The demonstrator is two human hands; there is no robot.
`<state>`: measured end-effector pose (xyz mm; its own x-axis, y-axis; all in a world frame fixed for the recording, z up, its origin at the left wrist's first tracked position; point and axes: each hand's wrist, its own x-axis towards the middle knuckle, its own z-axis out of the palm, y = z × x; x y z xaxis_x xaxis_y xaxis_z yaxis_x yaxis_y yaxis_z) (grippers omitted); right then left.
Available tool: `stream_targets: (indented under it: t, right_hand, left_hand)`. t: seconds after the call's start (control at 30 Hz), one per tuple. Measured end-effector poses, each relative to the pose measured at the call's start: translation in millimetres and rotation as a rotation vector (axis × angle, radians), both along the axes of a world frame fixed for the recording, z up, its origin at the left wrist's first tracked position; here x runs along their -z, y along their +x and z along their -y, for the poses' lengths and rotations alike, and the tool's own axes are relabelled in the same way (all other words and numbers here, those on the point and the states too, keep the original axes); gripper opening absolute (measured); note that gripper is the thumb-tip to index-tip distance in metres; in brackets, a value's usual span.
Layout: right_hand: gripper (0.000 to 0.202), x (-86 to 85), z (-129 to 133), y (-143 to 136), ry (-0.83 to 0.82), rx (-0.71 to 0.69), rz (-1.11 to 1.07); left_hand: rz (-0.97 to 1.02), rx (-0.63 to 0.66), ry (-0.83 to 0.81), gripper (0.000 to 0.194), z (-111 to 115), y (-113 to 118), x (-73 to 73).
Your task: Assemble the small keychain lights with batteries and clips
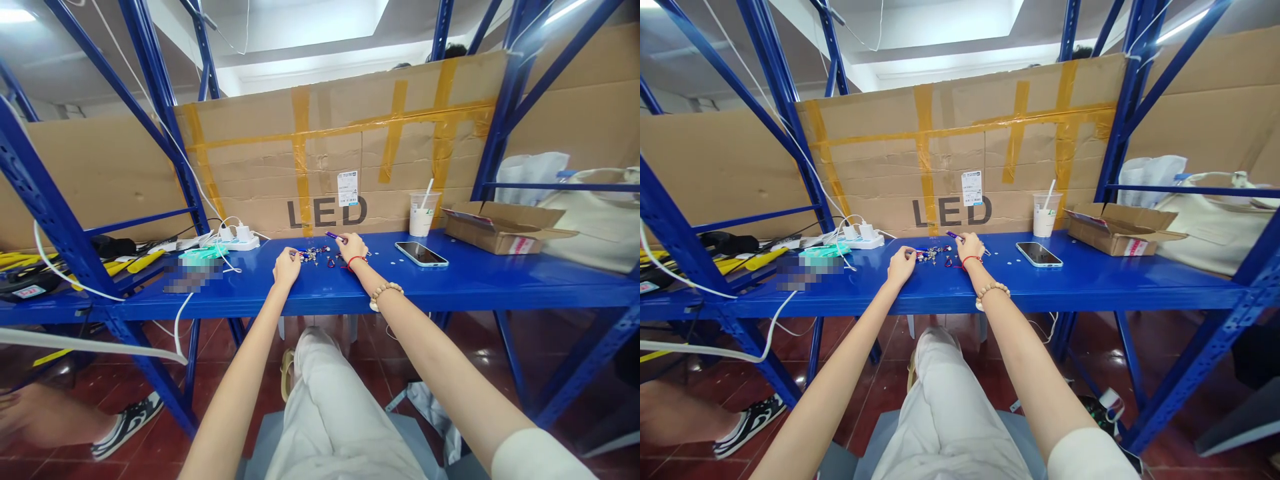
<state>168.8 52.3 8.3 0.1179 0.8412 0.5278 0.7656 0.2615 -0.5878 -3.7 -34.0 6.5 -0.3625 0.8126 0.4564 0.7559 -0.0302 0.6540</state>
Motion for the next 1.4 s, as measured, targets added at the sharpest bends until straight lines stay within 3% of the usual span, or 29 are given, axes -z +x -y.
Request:
stream_targets:
  t: [0.23, 0.53, 0.73, 0.97, 1.27, 1.4]
  right_hand:
    - [0.021, 2.1, -7, 15, -0.189, 0.232, -0.108]
    - [0.023, 5.9, -15, 17, -0.295, 0.202, -0.091]
    - [0.028, 6.4, -17, 17, -0.322, 0.204, -0.067]
    - [0.022, 5.3, -13, 14, -0.293, 0.269, -0.063]
    - [0.023, 6.5, -11, 12, -0.209, 0.296, -0.084]
    - [0.028, 4.1, -4, 10, -0.102, 0.205, -0.042]
  left_hand:
    - [0.028, -0.020, -0.005, 0.016, 0, 0, -0.2]
    - [0.036, -0.081, -0.012, 0.015, 1, -2, -0.1]
    - [-0.069, -0.175, -0.017, 0.018, -1, -3, 2.0]
    - [-0.283, -0.006, -0.082, 0.029, -3, 2, 6.3]
    - [-0.363, -0.038, -0.117, 0.027, -3, 4, 6.7]
    - [-0.334, -0.015, -0.088, 0.027, -3, 2, 5.5]
